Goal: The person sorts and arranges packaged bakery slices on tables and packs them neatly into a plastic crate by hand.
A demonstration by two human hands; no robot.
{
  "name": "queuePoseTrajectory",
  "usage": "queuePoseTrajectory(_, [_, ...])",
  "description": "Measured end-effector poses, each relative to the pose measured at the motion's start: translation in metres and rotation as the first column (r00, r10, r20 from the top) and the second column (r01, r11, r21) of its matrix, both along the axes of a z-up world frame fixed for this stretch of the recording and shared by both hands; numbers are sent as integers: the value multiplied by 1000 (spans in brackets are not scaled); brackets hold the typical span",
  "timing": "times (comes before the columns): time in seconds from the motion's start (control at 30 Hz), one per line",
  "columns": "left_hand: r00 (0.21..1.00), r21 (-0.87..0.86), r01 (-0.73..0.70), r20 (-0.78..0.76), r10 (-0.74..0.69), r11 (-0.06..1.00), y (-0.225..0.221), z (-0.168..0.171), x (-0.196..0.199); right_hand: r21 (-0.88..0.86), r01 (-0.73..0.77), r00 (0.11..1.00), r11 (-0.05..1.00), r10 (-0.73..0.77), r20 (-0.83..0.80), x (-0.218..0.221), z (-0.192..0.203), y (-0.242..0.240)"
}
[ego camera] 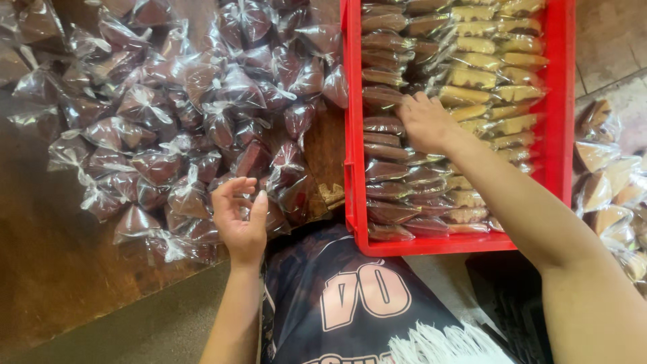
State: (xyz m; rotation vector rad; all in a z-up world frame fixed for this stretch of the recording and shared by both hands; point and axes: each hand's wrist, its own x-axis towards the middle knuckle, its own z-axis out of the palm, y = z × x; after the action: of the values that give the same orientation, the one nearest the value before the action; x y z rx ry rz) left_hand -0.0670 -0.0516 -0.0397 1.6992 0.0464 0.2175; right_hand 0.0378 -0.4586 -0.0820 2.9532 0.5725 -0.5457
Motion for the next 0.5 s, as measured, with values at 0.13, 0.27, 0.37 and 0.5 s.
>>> queuePoseTrajectory(0.13, [998, -13, 57, -6, -57, 998, 1, 2, 2, 249, 393, 850, 885, -246, -467, 15, 31, -15])
queuePoseTrajectory(0.27, [995, -28, 97, 2, -97, 995, 15, 3, 10, 542, 544, 834, 640, -486, -262, -3, 28, 8])
queuePoseTrajectory(0.37, [998, 7, 54, -9, -54, 999, 25, 3, 15, 433, 161, 826, 887, -361, 432, -35, 7, 47])
queuePoseTrajectory(0.5, [1000, 84, 19, 2, -19, 996, 43, 4, 22, 455, 223, 854, 862, -398, 336, -33, 5, 38])
